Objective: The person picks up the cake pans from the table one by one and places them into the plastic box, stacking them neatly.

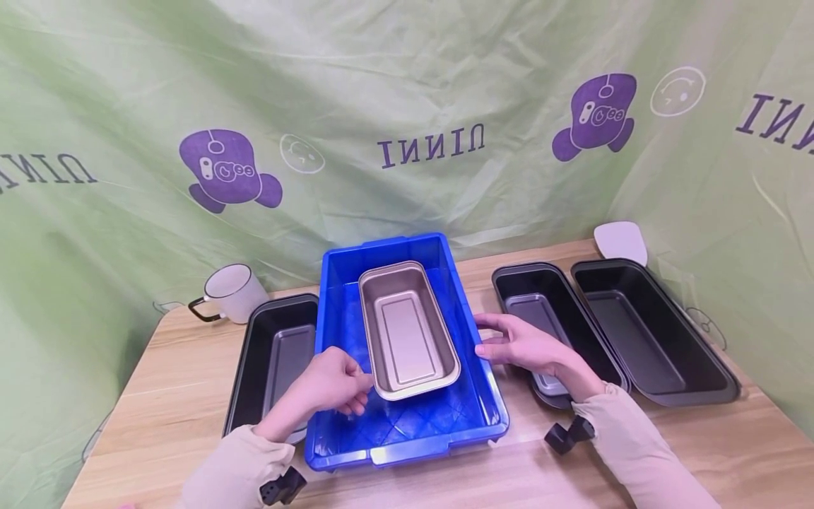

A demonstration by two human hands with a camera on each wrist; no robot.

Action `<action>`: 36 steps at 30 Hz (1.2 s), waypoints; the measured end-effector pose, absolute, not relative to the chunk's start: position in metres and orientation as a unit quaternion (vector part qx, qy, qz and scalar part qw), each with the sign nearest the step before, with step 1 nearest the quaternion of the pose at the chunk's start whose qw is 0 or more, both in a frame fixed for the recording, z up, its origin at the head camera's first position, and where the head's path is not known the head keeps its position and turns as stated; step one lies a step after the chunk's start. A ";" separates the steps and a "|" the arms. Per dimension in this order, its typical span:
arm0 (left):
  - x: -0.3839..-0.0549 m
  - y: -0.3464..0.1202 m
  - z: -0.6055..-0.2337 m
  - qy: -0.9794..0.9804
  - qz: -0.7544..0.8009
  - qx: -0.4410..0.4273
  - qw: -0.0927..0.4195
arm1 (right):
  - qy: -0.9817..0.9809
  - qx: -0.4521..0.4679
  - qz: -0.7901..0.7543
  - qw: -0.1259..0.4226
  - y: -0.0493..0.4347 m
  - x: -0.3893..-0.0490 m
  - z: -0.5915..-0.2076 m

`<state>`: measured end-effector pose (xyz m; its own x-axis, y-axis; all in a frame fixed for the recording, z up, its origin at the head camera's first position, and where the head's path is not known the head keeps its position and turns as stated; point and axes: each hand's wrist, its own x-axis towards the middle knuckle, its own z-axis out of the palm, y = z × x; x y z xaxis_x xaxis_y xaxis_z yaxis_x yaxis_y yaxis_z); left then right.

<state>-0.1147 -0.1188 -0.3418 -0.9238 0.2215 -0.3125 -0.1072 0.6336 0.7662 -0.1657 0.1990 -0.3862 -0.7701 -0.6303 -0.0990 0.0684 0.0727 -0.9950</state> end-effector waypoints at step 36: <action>-0.095 -0.207 -0.317 0.855 0.506 0.061 0.099 | 0.686 -0.204 -0.648 0.262 0.199 -0.165 -0.388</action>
